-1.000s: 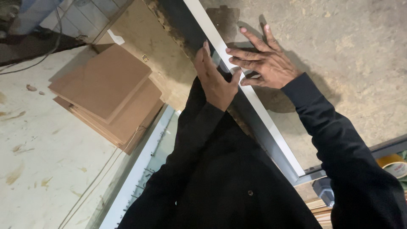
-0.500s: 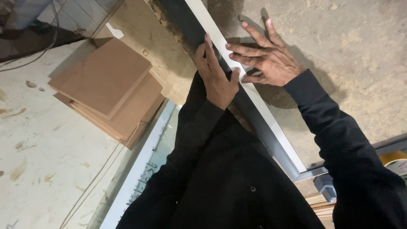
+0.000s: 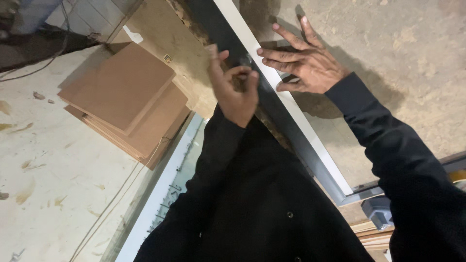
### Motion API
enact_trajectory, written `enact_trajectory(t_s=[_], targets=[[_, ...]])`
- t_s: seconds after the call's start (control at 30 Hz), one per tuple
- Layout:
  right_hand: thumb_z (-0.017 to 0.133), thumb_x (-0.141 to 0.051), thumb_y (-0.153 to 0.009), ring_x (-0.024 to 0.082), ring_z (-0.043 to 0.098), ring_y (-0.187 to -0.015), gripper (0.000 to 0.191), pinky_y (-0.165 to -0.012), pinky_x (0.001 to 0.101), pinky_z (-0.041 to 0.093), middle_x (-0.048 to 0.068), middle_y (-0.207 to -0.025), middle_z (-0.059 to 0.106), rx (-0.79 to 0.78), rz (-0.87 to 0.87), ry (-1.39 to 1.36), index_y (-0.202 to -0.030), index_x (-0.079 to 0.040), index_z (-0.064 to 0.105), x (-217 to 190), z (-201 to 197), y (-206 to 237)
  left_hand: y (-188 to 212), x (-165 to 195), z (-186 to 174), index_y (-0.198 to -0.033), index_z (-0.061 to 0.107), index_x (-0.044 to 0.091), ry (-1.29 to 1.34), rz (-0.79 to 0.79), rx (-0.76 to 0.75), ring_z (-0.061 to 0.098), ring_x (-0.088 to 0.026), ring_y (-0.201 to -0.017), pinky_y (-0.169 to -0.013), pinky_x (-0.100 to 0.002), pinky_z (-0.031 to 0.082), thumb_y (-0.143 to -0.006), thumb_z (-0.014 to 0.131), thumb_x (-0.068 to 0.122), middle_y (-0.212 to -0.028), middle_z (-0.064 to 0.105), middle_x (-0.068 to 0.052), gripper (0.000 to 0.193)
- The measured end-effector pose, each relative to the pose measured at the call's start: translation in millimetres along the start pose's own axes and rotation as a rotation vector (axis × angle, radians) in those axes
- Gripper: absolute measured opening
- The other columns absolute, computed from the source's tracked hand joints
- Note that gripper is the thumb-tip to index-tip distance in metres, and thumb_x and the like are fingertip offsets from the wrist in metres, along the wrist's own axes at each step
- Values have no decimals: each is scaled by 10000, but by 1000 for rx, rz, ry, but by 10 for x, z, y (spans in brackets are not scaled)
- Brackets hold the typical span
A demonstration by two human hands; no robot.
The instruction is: The person cuts narrow strips of white mat board with a yellow utility knife, then fits the cut strips along the inside edges of a dark picture frame lying on a glass-topped work table, pressing them into place and using a tape dispenser to secure the mat assembly.
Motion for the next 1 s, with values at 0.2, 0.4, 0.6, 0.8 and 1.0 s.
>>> enact_trajectory(t_s=[0.2,0.4,0.6,0.8,1.0], targets=[[707,-705,-783,214,69,-1663,784,-1343,551,-76,-164,-1722,419,50,-8,-33,-1451,-295,695,8,20,1,206,-168,-42,-1542,205,37,363,-254,54,733,-208,-965,-779,-299,617,-972,689,-35,-1273,515,-151,752],[694,-720,-836,228,47,-1677,787,-1350,569,-55,-156,-1723,425,71,-17,21,-1488,-280,682,7,35,29,304,-208,84,-1501,267,21,305,-284,49,731,-203,-894,-773,-302,621,-948,698,-57,-1127,542,-131,706],[696,-706,-794,246,73,-1665,833,-1329,596,-60,-113,-1698,468,81,-9,-45,-1501,-265,676,11,28,24,356,-231,178,-1457,282,20,341,-344,76,728,-187,-853,-741,-295,628,-920,705,-66,-1009,562,-112,688],[733,-678,-797,248,94,-1693,791,-1345,582,-80,-109,-1656,537,110,-20,-88,-1454,-238,713,32,10,19,453,-262,386,-1404,357,-14,401,-420,183,714,-195,-826,-736,-293,601,-881,722,-89,-945,564,-85,643],[762,-658,-843,252,105,-1699,756,-1336,597,-85,-118,-1674,535,144,-56,-167,-1444,-202,713,68,51,10,540,-323,457,-1352,398,-27,373,-474,296,681,-194,-799,-744,-314,598,-883,710,-104,-919,577,-103,567]])
Point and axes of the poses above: each hand's wrist, its own y-axis away from the middle knuckle, its own z-axis out of the palm, x = y × z, the point moved 7 cm from there along -y, towards the middle knuckle
